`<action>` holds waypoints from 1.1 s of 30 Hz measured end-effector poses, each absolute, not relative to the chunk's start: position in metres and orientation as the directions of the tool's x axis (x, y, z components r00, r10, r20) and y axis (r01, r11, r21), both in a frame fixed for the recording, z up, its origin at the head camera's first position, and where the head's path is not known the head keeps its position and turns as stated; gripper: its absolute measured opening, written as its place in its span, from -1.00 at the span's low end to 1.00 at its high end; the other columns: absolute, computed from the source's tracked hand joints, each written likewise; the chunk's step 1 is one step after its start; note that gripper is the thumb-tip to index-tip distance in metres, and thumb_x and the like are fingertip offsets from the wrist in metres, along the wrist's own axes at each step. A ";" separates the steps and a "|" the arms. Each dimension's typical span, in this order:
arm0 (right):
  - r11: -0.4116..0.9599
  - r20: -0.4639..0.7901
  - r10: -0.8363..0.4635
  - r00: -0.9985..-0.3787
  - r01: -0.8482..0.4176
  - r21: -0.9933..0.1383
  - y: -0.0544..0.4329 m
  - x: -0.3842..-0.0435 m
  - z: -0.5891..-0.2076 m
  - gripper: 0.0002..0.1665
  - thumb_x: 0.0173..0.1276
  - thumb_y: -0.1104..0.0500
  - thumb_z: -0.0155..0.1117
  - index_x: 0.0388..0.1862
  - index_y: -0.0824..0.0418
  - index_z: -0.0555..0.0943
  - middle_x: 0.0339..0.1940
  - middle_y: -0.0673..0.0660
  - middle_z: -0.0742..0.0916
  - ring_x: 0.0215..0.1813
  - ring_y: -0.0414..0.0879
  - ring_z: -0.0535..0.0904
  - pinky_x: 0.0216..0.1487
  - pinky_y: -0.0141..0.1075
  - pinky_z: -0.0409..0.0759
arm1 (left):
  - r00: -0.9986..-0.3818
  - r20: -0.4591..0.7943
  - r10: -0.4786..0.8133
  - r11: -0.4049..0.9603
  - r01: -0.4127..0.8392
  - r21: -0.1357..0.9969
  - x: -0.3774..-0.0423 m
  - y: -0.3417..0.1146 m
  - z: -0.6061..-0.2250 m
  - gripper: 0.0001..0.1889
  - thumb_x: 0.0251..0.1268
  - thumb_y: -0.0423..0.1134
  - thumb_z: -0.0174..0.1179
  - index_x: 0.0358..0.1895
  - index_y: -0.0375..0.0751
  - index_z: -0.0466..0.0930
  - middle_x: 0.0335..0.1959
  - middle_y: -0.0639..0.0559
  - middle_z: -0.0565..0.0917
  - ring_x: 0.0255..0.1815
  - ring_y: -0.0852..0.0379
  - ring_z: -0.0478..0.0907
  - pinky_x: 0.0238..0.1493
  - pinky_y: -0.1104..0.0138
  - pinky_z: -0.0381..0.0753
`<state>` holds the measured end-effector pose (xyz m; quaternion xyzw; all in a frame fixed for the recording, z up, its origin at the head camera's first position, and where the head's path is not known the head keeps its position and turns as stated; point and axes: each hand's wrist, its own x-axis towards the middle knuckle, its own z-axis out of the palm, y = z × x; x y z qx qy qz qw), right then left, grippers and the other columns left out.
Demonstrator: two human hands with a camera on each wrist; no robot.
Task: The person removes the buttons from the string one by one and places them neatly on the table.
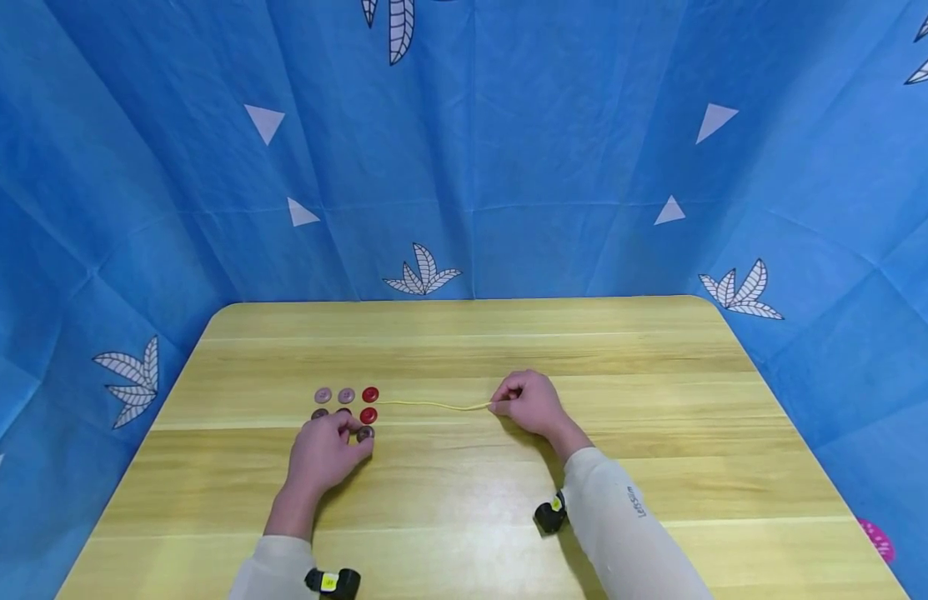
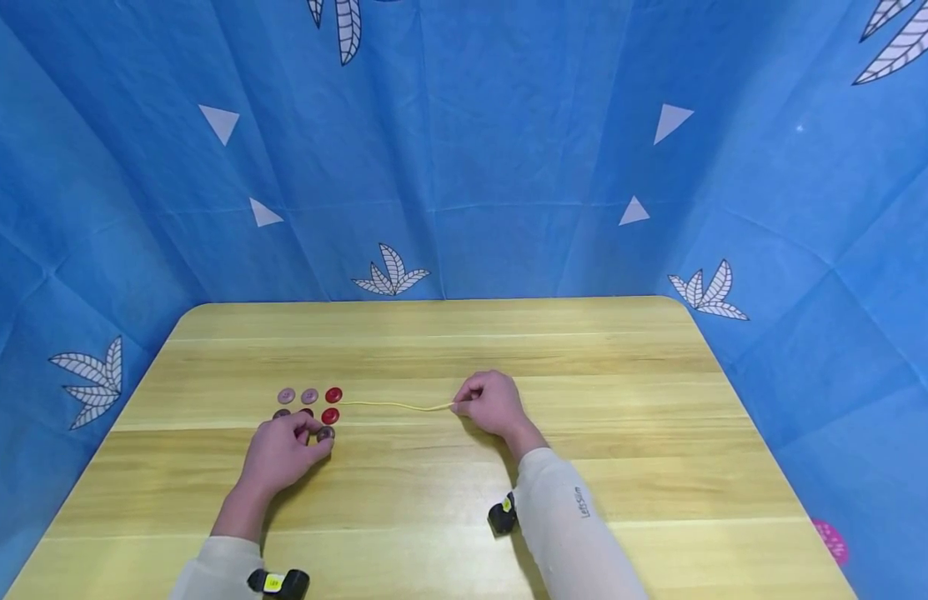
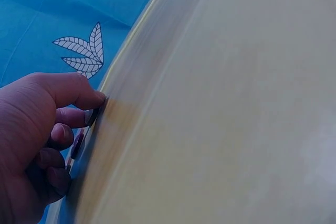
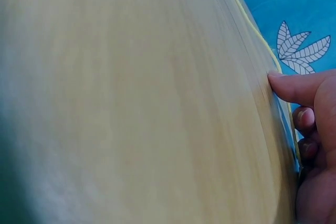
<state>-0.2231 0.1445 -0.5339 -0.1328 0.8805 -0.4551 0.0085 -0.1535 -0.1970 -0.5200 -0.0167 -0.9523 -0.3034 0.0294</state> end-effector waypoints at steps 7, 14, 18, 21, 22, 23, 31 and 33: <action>0.539 0.108 -0.239 -0.965 -0.224 -0.812 0.143 -0.223 -0.534 -0.83 0.13 0.27 0.56 -0.55 0.02 0.76 -0.57 -0.06 0.62 -0.48 -0.09 0.46 -0.26 -0.17 0.43 | -0.996 0.090 0.012 0.811 0.062 0.581 -0.152 -0.198 -0.523 -0.81 0.04 -0.13 0.48 -0.32 -0.11 0.75 -0.64 0.14 0.43 -0.55 0.10 0.35 -0.45 0.22 0.32; 0.540 0.110 -0.240 -0.965 -0.227 -0.810 0.144 -0.223 -0.535 -0.81 0.12 0.28 0.56 -0.56 0.02 0.75 -0.58 -0.06 0.61 -0.49 -0.09 0.46 -0.28 -0.17 0.43 | -0.996 0.093 0.013 0.808 0.065 0.585 -0.151 -0.198 -0.523 -0.81 0.05 -0.13 0.48 -0.30 -0.11 0.76 -0.64 0.15 0.42 -0.56 0.11 0.35 -0.45 0.22 0.34; 0.534 0.112 -0.245 -0.963 -0.230 -0.814 0.144 -0.223 -0.534 -0.81 0.12 0.28 0.55 -0.56 0.03 0.75 -0.57 -0.05 0.61 -0.48 -0.08 0.46 -0.28 -0.16 0.42 | -0.996 0.093 0.007 0.808 0.060 0.587 -0.151 -0.197 -0.523 -0.81 0.05 -0.13 0.48 -0.31 -0.11 0.76 -0.64 0.16 0.42 -0.56 0.11 0.35 -0.45 0.22 0.33; 0.530 0.114 -0.247 -0.962 -0.233 -0.815 0.143 -0.223 -0.534 -0.81 0.12 0.28 0.56 -0.56 0.03 0.75 -0.57 -0.05 0.61 -0.47 -0.09 0.46 -0.27 -0.17 0.42 | -0.996 0.088 0.001 0.805 0.053 0.591 -0.151 -0.198 -0.522 -0.81 0.05 -0.14 0.48 -0.30 -0.13 0.75 -0.65 0.16 0.42 -0.57 0.11 0.35 -0.46 0.22 0.34; 0.531 0.114 -0.247 -0.962 -0.232 -0.815 0.143 -0.223 -0.534 -0.82 0.12 0.28 0.56 -0.56 0.03 0.75 -0.57 -0.05 0.61 -0.47 -0.09 0.46 -0.27 -0.17 0.42 | -0.996 0.085 -0.001 0.803 0.050 0.594 -0.151 -0.198 -0.521 -0.80 0.05 -0.14 0.48 -0.30 -0.13 0.75 -0.65 0.15 0.43 -0.58 0.12 0.35 -0.47 0.22 0.33; 0.532 0.113 -0.246 -0.963 -0.231 -0.815 0.143 -0.223 -0.534 -0.82 0.12 0.28 0.56 -0.56 0.03 0.75 -0.57 -0.06 0.61 -0.47 -0.09 0.46 -0.27 -0.17 0.42 | -0.997 0.082 -0.002 0.801 0.047 0.597 -0.150 -0.198 -0.521 -0.80 0.05 -0.14 0.48 -0.29 -0.14 0.75 -0.65 0.15 0.43 -0.58 0.12 0.35 -0.47 0.23 0.33; 0.554 0.107 -0.245 -0.964 -0.229 -0.800 0.143 -0.224 -0.536 -0.82 0.13 0.26 0.55 -0.56 0.00 0.75 -0.57 -0.06 0.61 -0.47 -0.09 0.47 -0.26 -0.16 0.44 | -0.998 0.063 -0.007 0.791 0.033 0.612 -0.149 -0.198 -0.520 -0.76 0.05 -0.13 0.48 -0.24 -0.15 0.75 -0.66 0.13 0.42 -0.62 0.12 0.34 -0.50 0.23 0.30; 0.553 0.108 -0.246 -0.963 -0.231 -0.800 0.144 -0.224 -0.537 -0.82 0.13 0.25 0.55 -0.55 0.00 0.75 -0.57 -0.06 0.62 -0.47 -0.09 0.47 -0.26 -0.16 0.44 | -0.998 0.058 -0.009 0.790 0.029 0.612 -0.148 -0.198 -0.522 -0.75 0.06 -0.12 0.48 -0.23 -0.14 0.75 -0.66 0.13 0.41 -0.62 0.13 0.33 -0.50 0.23 0.30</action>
